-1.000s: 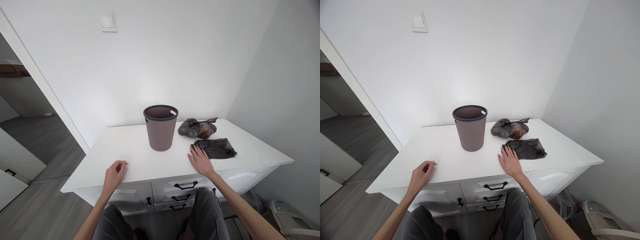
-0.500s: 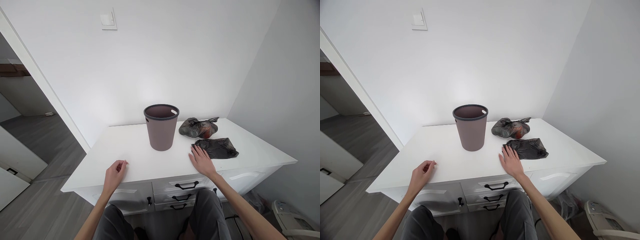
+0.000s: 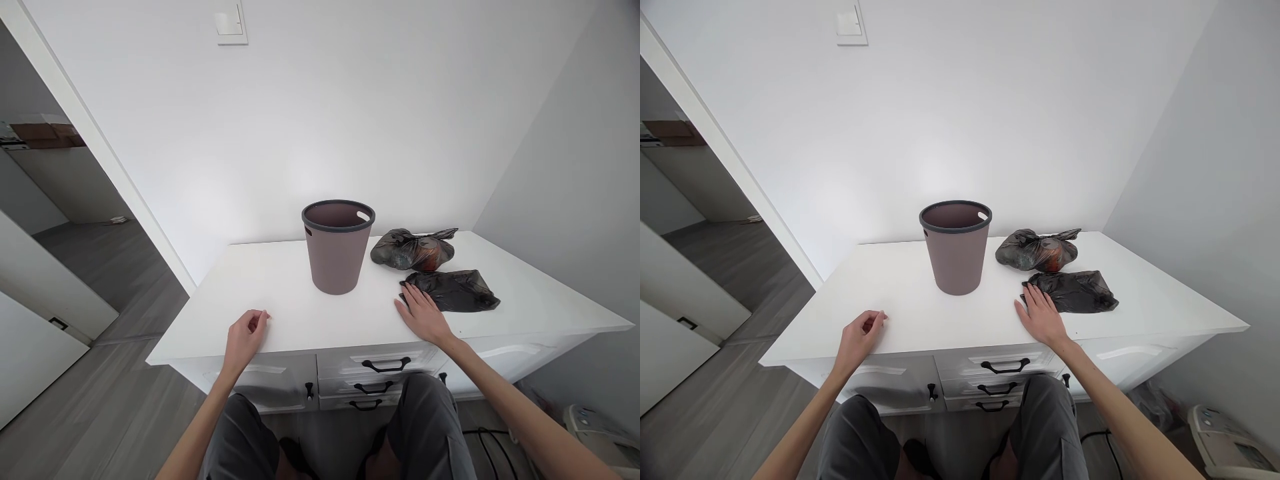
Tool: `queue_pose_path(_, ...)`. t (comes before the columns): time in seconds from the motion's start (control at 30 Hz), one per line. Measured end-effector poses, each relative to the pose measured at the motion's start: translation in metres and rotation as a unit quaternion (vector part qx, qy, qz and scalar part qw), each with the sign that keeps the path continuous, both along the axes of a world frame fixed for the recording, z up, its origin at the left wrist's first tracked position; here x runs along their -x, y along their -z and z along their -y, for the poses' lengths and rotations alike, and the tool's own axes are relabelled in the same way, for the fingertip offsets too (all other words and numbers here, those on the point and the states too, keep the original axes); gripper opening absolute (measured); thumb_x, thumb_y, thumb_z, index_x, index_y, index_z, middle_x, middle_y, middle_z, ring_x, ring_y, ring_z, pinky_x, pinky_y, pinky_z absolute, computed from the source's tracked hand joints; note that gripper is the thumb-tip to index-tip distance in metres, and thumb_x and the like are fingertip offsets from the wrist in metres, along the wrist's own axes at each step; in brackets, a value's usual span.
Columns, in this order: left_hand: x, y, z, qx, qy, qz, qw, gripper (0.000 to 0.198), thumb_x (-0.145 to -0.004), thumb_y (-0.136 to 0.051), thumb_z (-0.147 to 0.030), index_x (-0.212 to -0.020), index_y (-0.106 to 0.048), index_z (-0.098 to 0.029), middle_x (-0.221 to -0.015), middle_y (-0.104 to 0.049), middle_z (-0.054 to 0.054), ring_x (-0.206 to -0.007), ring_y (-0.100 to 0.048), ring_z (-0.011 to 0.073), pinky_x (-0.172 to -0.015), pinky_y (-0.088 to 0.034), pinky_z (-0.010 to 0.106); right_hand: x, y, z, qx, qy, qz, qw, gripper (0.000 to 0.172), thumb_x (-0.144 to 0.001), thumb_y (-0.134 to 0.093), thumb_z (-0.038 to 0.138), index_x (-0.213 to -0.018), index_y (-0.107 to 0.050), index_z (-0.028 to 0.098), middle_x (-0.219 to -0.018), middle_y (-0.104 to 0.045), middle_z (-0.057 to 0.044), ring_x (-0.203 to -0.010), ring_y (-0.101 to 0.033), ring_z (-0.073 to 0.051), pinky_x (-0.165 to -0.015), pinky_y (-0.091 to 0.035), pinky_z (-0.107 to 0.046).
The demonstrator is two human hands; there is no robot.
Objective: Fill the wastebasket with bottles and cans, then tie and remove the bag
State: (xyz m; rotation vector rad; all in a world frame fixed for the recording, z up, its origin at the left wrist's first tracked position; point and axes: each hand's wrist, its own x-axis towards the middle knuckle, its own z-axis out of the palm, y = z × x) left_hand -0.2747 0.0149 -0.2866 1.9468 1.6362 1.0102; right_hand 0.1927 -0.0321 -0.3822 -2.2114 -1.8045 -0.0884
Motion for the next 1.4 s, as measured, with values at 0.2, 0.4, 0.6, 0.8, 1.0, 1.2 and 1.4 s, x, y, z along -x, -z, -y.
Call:
queue_pose_path(0.2,0.002,0.003,0.0,0.004,0.009,0.008,1.0,0.044,-0.097,-0.05,-0.061,-0.09,-0.071,-0.023,-0.083,-0.073,0.003,-0.068,-0.058,0.0188,-0.066,-0.044,0.031,-0.005,-0.006,0.007,-0.056,0.023,0.051,0.997,0.067,-0.107,-0.02,0.046,-0.161,-0.04,0.01,-0.174,-0.023,-0.013,-0.161,-0.02,-0.031,-0.13,-0.014,-0.054)
queue_pose_path(0.4,0.006,0.006,-0.003,0.0,0.012,0.01,1.0,0.044,-0.097,-0.05,-0.061,-0.09,-0.071,-0.023,-0.082,-0.072,0.002,-0.068,-0.058,0.0188,-0.065,-0.043,0.031,0.007,-0.008,0.011,-0.031,0.105,0.041,0.993,0.069,-0.106,-0.021,0.048,-0.161,-0.041,0.012,-0.173,-0.024,-0.016,-0.16,-0.019,-0.039,-0.127,-0.016,-0.062)
queue_pose_path(0.6,0.006,0.006,-0.003,0.001,0.01,0.01,1.0,0.041,-0.097,-0.051,-0.059,-0.088,-0.07,-0.023,-0.083,-0.073,0.002,-0.069,-0.059,0.0187,-0.068,-0.045,0.031,0.007,-0.01,0.013,-0.018,0.078,0.049,0.996,0.062,-0.108,-0.021,0.05,-0.163,-0.041,0.026,-0.174,-0.024,-0.012,-0.16,-0.019,-0.04,-0.125,-0.019,-0.066)
queue_pose_path(0.8,0.003,0.003,0.0,-0.003,0.008,0.012,1.0,0.039,-0.096,-0.052,-0.056,-0.087,-0.07,-0.023,-0.083,-0.073,0.002,-0.068,-0.058,0.0188,-0.068,-0.044,0.032,0.002,-0.004,0.014,-0.041,0.026,0.084,0.995,0.055,-0.109,-0.028,0.039,-0.158,-0.048,0.028,-0.171,-0.034,-0.009,-0.159,-0.023,-0.037,-0.126,-0.019,-0.064)
queue_pose_path(1.0,0.003,0.003,-0.001,-0.003,0.004,0.011,1.0,0.039,-0.096,-0.052,-0.057,-0.087,-0.071,-0.023,-0.082,-0.073,0.002,-0.068,-0.059,0.0182,-0.068,-0.044,0.031,0.001,-0.004,0.011,-0.012,0.031,0.063,0.997,0.058,-0.108,-0.024,0.038,-0.16,-0.044,0.022,-0.167,-0.041,-0.013,-0.157,-0.031,-0.033,-0.127,-0.02,-0.06)
queue_pose_path(1.2,0.003,0.005,-0.002,0.007,0.001,0.013,1.0,0.039,-0.096,-0.052,-0.057,-0.089,-0.071,-0.024,-0.084,-0.074,0.003,-0.07,-0.061,0.0198,-0.067,-0.044,0.031,0.002,-0.007,0.011,0.004,0.04,0.045,0.998,0.063,-0.108,-0.021,0.04,-0.16,-0.043,0.014,-0.169,-0.037,-0.013,-0.157,-0.03,-0.029,-0.129,-0.018,-0.055)
queue_pose_path(1.4,0.003,0.004,-0.002,0.004,0.001,0.008,1.0,0.042,-0.096,-0.051,-0.06,-0.09,-0.071,-0.024,-0.083,-0.073,0.003,-0.068,-0.06,0.0193,-0.066,-0.044,0.031,0.002,-0.004,0.008,-0.003,0.044,0.039,0.998,0.064,-0.107,-0.02,0.04,-0.159,-0.043,0.011,-0.168,-0.037,-0.013,-0.158,-0.03,-0.028,-0.129,-0.017,-0.054)
